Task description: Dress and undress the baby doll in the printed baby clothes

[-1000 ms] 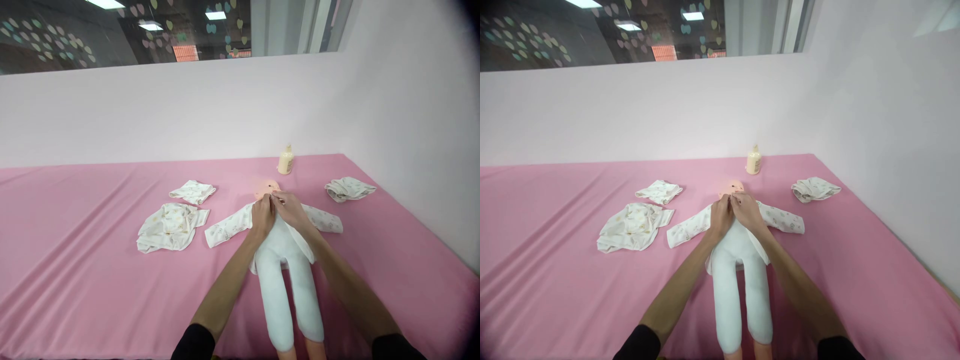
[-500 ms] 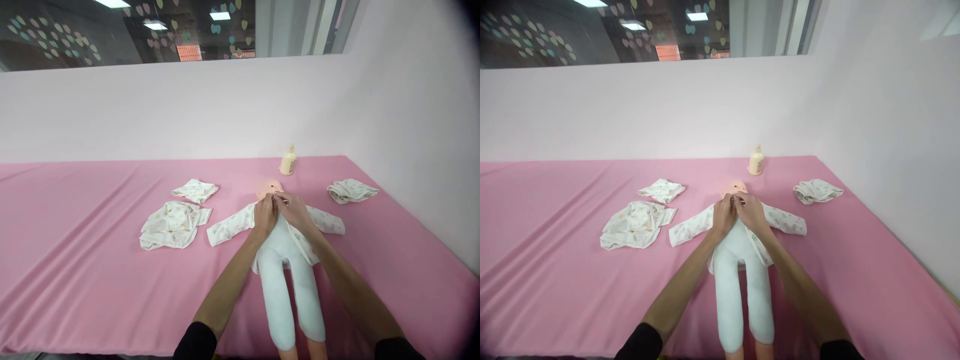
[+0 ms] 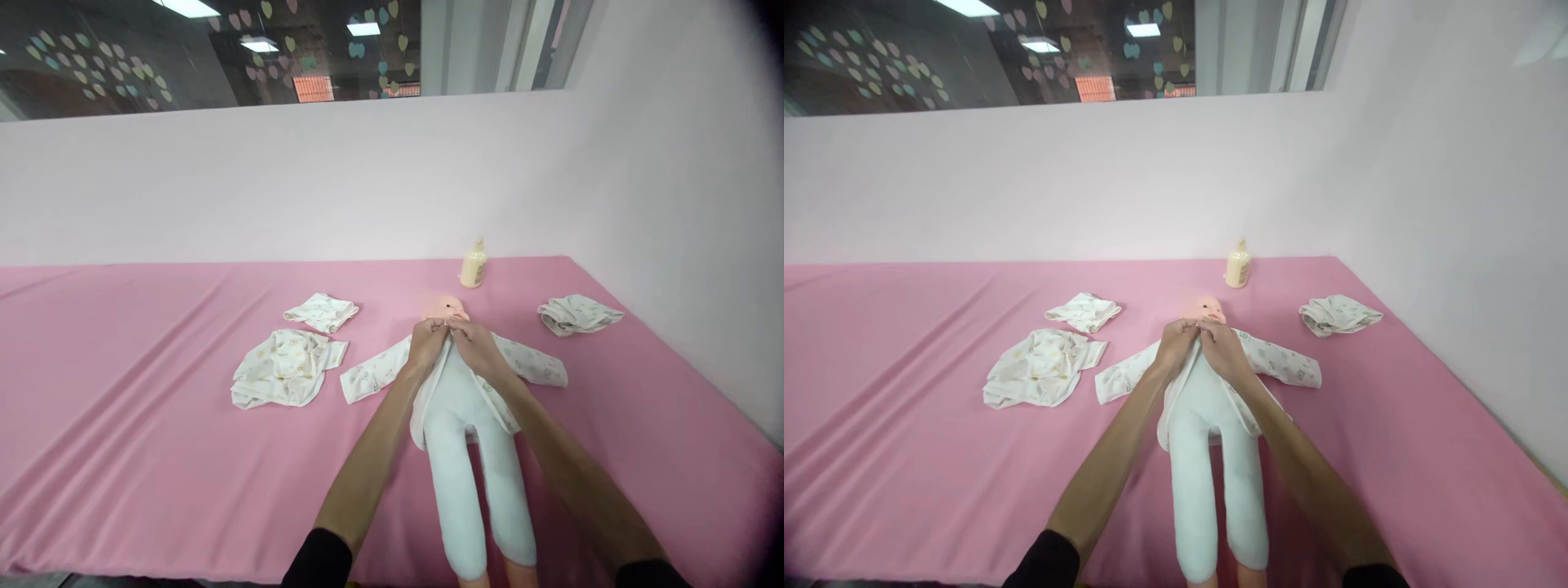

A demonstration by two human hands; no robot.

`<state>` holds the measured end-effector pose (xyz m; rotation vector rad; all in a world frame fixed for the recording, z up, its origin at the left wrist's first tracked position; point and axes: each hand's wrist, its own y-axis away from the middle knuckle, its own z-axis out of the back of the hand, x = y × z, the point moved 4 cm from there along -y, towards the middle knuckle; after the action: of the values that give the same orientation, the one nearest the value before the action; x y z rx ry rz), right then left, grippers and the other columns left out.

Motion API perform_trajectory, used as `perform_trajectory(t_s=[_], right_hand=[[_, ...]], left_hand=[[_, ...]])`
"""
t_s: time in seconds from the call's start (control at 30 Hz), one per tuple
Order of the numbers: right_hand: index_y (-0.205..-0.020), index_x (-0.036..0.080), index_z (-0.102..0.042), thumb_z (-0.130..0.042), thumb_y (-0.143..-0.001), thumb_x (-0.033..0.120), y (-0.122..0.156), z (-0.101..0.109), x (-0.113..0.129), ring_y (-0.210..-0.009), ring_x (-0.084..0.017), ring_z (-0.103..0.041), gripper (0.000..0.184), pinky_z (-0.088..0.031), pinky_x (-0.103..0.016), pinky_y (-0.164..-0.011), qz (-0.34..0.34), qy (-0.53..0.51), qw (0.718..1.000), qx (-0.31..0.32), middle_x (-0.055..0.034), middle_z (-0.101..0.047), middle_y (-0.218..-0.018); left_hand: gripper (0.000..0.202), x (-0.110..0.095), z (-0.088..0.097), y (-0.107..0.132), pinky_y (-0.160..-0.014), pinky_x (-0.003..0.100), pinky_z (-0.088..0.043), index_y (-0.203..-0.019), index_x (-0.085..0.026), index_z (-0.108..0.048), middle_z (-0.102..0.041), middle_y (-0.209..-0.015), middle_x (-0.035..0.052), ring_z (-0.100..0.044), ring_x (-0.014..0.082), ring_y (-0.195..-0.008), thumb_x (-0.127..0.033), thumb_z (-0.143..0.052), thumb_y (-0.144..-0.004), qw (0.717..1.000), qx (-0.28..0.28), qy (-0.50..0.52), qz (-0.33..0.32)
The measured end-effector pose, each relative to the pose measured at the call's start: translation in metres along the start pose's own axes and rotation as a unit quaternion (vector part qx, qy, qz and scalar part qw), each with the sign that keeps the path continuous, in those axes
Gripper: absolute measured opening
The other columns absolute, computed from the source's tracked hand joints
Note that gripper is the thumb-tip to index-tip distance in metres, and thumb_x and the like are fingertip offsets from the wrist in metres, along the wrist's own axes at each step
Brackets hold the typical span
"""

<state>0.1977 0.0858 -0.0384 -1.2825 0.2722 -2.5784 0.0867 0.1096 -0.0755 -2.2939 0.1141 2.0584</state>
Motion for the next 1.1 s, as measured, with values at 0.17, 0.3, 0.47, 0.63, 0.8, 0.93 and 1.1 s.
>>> perform_trajectory(t_s=[0.17,0.3,0.47,0.63,0.8,0.93,1.1], right_hand=[[-0.104,0.021,-0.070,-0.034,-0.090,0.017,0.001,0.001,0.001,-0.113,-0.024,-0.060,0.039,-0.042,-0.039,-0.100,-0.011,-0.012,1.000,0.016,-0.0072,-0.069,-0.116],[-0.111,0.019,-0.063,-0.036,-0.089,0.018,0.001,0.000,-0.004,-0.114,-0.025,-0.059,0.036,-0.042,-0.039,-0.098,-0.025,-0.025,0.999,0.010,-0.0091,-0.067,-0.119],[-0.118,0.018,-0.054,-0.037,-0.086,0.016,0.001,-0.002,-0.012,-0.113,-0.023,-0.059,0.036,-0.045,-0.037,-0.094,-0.041,-0.049,0.998,0.002,-0.0109,-0.064,-0.120],[-0.118,0.018,-0.056,-0.036,-0.088,0.017,0.003,-0.002,-0.004,-0.115,-0.026,-0.057,0.036,-0.043,-0.037,-0.094,-0.004,0.047,0.999,-0.004,-0.0129,-0.065,-0.118],[-0.108,0.015,-0.060,-0.037,-0.086,0.014,0.008,-0.005,0.007,-0.107,-0.028,-0.058,0.032,-0.041,-0.036,-0.091,0.025,0.171,0.985,-0.008,-0.0137,-0.068,-0.105],[-0.100,0.015,-0.062,-0.036,-0.084,0.013,0.006,-0.006,0.006,-0.104,-0.028,-0.059,0.031,-0.043,-0.037,-0.091,0.026,0.157,0.987,-0.001,-0.0132,-0.068,-0.100],[-0.120,0.017,-0.060,-0.036,-0.085,0.013,-0.001,-0.003,0.000,-0.121,-0.022,-0.054,0.043,-0.038,-0.035,-0.105,0.029,0.040,0.998,0.035,-0.0104,-0.063,-0.124]], left_hand=[[0.014,-0.002,0.009,-0.002,-0.054,0.021,-0.033,-0.070,-0.014,-0.060,-0.053,-0.060,-0.0019,-0.044,0.0078,-0.054,-0.028,-0.061,-0.073,0.996,0.003,0.059,0.068],[0.024,-0.003,0.011,-0.003,-0.049,0.021,-0.023,-0.062,-0.015,-0.051,-0.042,-0.054,-0.0046,-0.034,0.0057,-0.048,-0.033,-0.062,-0.074,0.995,-0.001,0.066,0.080],[0.023,0.000,0.009,-0.003,-0.051,0.021,-0.026,-0.065,-0.014,-0.055,-0.045,-0.054,-0.0047,-0.035,0.0058,-0.050,-0.033,-0.065,-0.074,0.996,-0.001,0.056,0.076],[0.019,-0.002,0.007,-0.001,-0.052,0.021,-0.029,-0.065,-0.014,-0.057,-0.050,-0.055,-0.0032,-0.039,0.0068,-0.050,-0.029,-0.061,-0.076,0.996,-0.003,0.058,0.069],[0.018,-0.004,0.005,0.001,-0.056,0.022,-0.035,-0.071,-0.013,-0.061,-0.055,-0.059,-0.0018,-0.046,0.0082,-0.055,-0.030,-0.061,-0.076,0.996,-0.007,0.071,0.059],[0.018,-0.002,0.005,-0.001,-0.060,0.022,-0.039,-0.075,-0.012,-0.063,-0.060,-0.066,0.0006,-0.051,0.0096,-0.060,-0.029,-0.060,-0.077,0.996,0.001,0.069,0.055],[0.015,-0.005,0.006,-0.002,-0.063,0.022,-0.041,-0.083,-0.012,-0.065,-0.064,-0.072,0.0021,-0.054,0.0101,-0.063,-0.025,-0.060,-0.079,0.996,0.021,0.048,0.068]])
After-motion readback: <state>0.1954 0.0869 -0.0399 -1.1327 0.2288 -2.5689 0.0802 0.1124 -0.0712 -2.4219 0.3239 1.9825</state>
